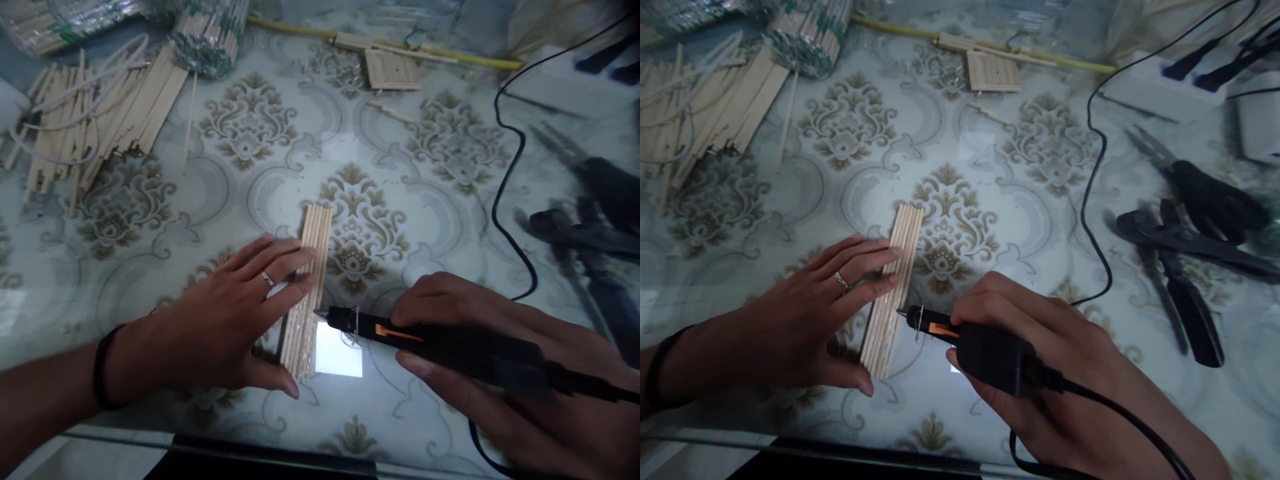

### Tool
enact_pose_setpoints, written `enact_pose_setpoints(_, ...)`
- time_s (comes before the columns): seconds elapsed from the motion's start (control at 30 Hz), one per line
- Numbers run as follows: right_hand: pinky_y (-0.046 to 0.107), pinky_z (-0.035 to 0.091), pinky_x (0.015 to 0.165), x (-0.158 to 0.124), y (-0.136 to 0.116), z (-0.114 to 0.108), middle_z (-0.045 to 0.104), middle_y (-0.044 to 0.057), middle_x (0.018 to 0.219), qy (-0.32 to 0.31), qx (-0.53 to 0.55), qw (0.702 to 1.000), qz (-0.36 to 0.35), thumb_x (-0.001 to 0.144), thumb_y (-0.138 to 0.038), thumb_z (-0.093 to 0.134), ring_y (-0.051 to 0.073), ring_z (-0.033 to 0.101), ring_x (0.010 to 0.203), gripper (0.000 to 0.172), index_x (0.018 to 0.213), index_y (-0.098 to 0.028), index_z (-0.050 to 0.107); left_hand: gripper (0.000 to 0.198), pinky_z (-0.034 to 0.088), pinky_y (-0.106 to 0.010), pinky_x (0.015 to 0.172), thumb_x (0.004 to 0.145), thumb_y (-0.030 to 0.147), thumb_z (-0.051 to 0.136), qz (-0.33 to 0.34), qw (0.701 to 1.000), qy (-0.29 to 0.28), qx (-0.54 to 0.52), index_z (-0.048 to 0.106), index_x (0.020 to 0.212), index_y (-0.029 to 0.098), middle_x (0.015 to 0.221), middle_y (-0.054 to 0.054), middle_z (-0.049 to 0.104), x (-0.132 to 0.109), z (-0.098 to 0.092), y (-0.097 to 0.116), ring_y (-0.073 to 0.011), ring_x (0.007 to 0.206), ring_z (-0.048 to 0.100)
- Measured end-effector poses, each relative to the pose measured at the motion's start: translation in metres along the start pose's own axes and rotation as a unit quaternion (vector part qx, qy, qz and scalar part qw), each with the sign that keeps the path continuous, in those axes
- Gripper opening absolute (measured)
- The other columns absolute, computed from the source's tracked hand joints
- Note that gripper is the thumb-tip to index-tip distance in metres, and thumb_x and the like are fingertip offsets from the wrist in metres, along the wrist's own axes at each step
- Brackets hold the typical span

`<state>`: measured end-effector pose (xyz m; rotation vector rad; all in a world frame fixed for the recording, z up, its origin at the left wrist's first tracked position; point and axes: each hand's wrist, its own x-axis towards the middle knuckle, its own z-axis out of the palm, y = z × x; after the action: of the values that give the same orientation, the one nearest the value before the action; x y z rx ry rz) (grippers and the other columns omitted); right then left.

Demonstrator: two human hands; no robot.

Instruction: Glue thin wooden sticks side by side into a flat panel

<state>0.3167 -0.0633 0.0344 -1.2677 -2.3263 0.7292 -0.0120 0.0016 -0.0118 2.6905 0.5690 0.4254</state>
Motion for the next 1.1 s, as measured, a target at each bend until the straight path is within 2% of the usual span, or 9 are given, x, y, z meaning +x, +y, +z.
enact_pose_setpoints(0.27,0.035,0.060,0.062,0.0010,0.0003,-0.0007,0.075,-0.001,0.098,0.004,0.000,1.000,-0.008,0.119,-0.031,0.059,0.021,0.078,0.077,0.005,0.119,-0.035,0.063,0.112,0.040,-0.069,0.147,0.095,0.097,0.075,0.006,1.000,-0.012,0.018,0.058,0.159,0.007,0.172,-0.031,0.062,-0.0005,-0.0006,-0.0007,-0.0491,0.170,0.054)
enact_pose_setpoints(0.63,0.033,0.065,0.070,0.0050,-0.0013,-0.0018,0.078,0.002,0.105,0.020,-0.022,1.000,-0.003,0.123,-0.036,0.057,0.019,0.081,0.087,0.007,0.125,-0.033,0.064,0.104,0.038,-0.067,0.149,0.098,0.092,0.077,0.004,1.000,-0.005,0.010,0.056,0.160,0.010,0.172,-0.029,0.063,0.0000,-0.0012,-0.0005,-0.0468,0.170,0.055)
enact_pose_setpoints(0.77,0.030,0.065,0.070,0.0070,0.0010,-0.0027,0.079,0.002,0.108,0.021,-0.023,0.999,-0.018,0.121,-0.031,0.061,0.019,0.082,0.090,0.006,0.125,-0.033,0.064,0.106,0.038,-0.069,0.149,0.097,0.090,0.080,0.004,1.000,-0.006,0.003,0.057,0.161,0.008,0.173,-0.031,0.062,-0.0007,-0.0010,-0.0008,-0.0483,0.171,0.054)
enact_pose_setpoints(0.93,0.031,0.067,0.075,0.0086,-0.0002,-0.0022,0.078,0.001,0.104,0.048,-0.046,0.998,-0.003,0.122,-0.035,0.061,0.018,0.080,0.084,0.006,0.124,-0.032,0.065,0.096,0.042,-0.071,0.146,0.100,0.090,0.075,0.005,1.000,-0.004,0.014,0.063,0.149,0.008,0.172,-0.034,0.062,-0.0003,-0.0009,0.0004,-0.0500,0.168,0.057)
enact_pose_setpoints(1.1,0.033,0.071,0.073,0.0099,0.0024,0.0032,0.078,0.003,0.103,0.087,-0.096,0.991,-0.025,0.122,-0.036,0.060,0.021,0.081,0.082,0.008,0.126,-0.031,0.064,0.092,0.044,-0.070,0.145,0.101,0.088,0.077,0.009,1.000,-0.002,0.013,0.064,0.146,0.008,0.173,-0.034,0.062,0.0001,-0.0016,0.0000,-0.0498,0.169,0.057)
